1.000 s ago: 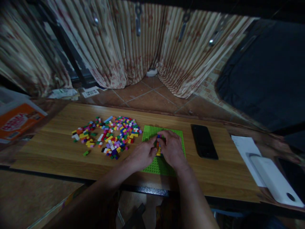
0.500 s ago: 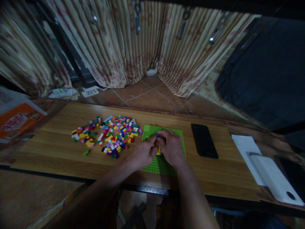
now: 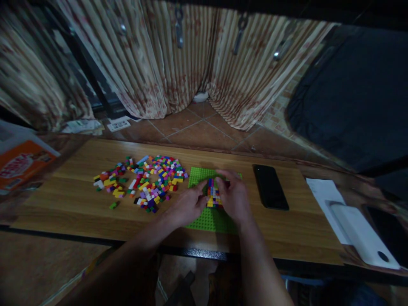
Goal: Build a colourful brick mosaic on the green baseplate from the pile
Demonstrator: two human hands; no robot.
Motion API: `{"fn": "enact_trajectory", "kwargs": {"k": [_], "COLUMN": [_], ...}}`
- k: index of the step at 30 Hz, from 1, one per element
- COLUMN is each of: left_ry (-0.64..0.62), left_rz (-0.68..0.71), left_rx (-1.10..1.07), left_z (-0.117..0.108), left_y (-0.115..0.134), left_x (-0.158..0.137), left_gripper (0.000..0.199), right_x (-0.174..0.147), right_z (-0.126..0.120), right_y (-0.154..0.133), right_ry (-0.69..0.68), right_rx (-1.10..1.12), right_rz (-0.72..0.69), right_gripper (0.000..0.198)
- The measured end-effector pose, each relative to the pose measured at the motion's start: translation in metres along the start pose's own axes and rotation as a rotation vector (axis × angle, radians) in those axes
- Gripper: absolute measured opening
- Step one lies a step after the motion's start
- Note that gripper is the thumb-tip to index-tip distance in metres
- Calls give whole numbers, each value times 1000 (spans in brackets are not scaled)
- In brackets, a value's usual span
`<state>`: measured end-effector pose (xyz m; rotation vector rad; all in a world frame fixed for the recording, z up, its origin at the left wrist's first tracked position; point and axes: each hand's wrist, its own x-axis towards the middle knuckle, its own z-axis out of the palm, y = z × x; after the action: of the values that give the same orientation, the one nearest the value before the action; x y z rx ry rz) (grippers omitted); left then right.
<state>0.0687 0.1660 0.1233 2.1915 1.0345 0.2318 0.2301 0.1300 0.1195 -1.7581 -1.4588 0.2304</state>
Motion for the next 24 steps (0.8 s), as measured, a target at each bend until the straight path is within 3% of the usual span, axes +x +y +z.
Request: {"fn": "enact_trajectory", "kwargs": {"k": [3,5,11,19,24], "left_ry": [-4,-10,-11,-28,-30], "left_rz": [-9,2,16,-23,-12], "left_rx": [-3,-10,31,106,50], "left_z": [0,-1,-2,-10,-8], "left_y": [-2,-2,0,9,6], "left_x": [1,1,0,-3,0], "left_gripper": [60,64,62,56,61], "right_x": [3,4,6,9,8], "right_z": [-8,-11,-9,1,4], "right_y": [7,13,24,32,37], "right_ry": [196,253,221,229,229], "right_rx": [11,35,96,319,346], "right_rz": [106,188,398,514,534], "right_gripper": [33,36,38,37,37]}}
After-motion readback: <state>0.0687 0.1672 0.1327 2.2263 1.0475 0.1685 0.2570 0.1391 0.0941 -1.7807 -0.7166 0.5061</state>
